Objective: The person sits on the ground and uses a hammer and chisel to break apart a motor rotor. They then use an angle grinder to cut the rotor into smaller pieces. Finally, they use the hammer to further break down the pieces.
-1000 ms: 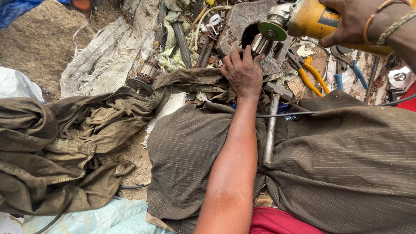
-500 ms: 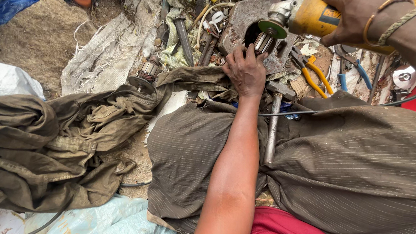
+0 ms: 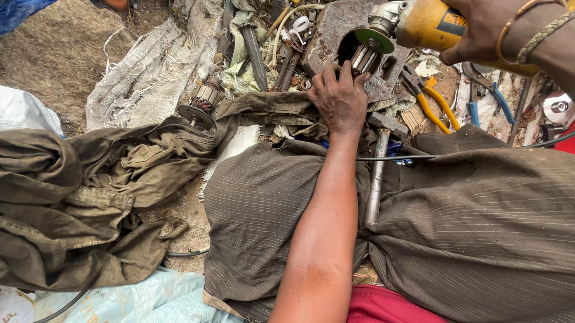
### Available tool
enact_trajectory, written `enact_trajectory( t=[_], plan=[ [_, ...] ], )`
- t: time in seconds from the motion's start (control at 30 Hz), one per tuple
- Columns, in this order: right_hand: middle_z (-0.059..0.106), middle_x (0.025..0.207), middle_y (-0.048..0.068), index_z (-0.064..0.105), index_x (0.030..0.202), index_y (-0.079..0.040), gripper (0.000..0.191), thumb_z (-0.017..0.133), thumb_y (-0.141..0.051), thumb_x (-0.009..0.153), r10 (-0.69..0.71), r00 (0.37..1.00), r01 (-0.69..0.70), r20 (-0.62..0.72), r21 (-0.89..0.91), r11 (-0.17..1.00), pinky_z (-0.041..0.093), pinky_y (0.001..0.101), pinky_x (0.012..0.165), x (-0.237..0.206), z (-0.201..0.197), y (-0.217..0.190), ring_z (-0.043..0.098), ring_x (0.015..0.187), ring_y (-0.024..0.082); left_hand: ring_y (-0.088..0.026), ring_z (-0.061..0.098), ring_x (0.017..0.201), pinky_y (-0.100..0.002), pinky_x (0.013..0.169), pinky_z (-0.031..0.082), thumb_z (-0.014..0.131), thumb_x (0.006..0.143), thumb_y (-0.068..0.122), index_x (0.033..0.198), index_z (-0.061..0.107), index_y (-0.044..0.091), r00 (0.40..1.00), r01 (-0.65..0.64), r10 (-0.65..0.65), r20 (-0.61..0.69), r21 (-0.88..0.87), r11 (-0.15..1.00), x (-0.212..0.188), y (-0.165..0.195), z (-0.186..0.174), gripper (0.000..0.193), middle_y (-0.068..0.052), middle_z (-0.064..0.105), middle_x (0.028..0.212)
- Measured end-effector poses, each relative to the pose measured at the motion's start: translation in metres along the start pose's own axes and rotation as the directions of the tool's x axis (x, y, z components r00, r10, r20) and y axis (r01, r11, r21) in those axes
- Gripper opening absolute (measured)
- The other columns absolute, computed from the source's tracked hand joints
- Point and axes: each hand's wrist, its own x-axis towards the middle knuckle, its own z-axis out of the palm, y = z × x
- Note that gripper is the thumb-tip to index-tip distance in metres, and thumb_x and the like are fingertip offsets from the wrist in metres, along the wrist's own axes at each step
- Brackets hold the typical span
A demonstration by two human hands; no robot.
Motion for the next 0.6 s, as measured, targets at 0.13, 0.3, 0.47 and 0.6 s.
enact_trajectory(
  t=[0.13,0.3,0.47,0.6],
  plan=[
    [0.078,0.104,0.017,0.050,0.158,-0.018,0.097,0.082,-0.061,0.077,0.032,0.998,-0.032,0.061,-0.009,0.999,0.064,0.0444,0.075,0.000,0.001,0.000,0.078,0.085,0.034,-0.025,0.054,0.117,-0.049,0.096,0.040,0.072,0.091,0.043,0.121,0.071,0.015,1.000,0.007,-0.007,0.005,-0.019,1.000,0.001,0.002,-0.004,0.042,-0.006,0.061,0.119],
    [0.077,0.106,0.016,0.053,0.154,-0.015,0.097,0.082,-0.063,0.075,-0.001,0.999,0.002,0.032,-0.037,0.999,0.062,0.0443,0.078,0.003,0.008,0.007,0.077,0.086,0.033,-0.026,0.054,0.115,-0.050,0.096,0.040,0.072,0.091,0.047,0.120,0.072,0.014,1.000,0.006,-0.006,-0.003,-0.023,1.000,0.002,0.004,-0.010,0.044,-0.006,0.061,0.117],
    [0.077,0.107,0.015,0.058,0.150,-0.014,0.097,0.084,-0.063,0.072,-0.041,0.999,0.038,-0.036,-0.063,0.997,0.063,0.0431,0.076,0.008,0.020,0.010,0.078,0.085,0.031,-0.026,0.054,0.116,-0.050,0.093,0.041,0.072,0.090,0.046,0.120,0.072,0.015,1.000,0.024,-0.024,0.005,-0.014,1.000,0.002,0.005,-0.010,0.043,-0.006,0.061,0.118],
    [0.077,0.106,0.016,0.055,0.152,-0.014,0.098,0.085,-0.063,0.073,-0.053,0.998,0.050,-0.042,-0.053,0.997,0.062,0.0425,0.076,0.010,0.016,0.010,0.076,0.086,0.031,-0.026,0.054,0.118,-0.050,0.095,0.041,0.072,0.090,0.045,0.120,0.071,0.016,1.000,0.024,-0.024,-0.006,-0.042,0.999,0.001,0.006,-0.009,0.042,-0.006,0.060,0.121]
  ],
)
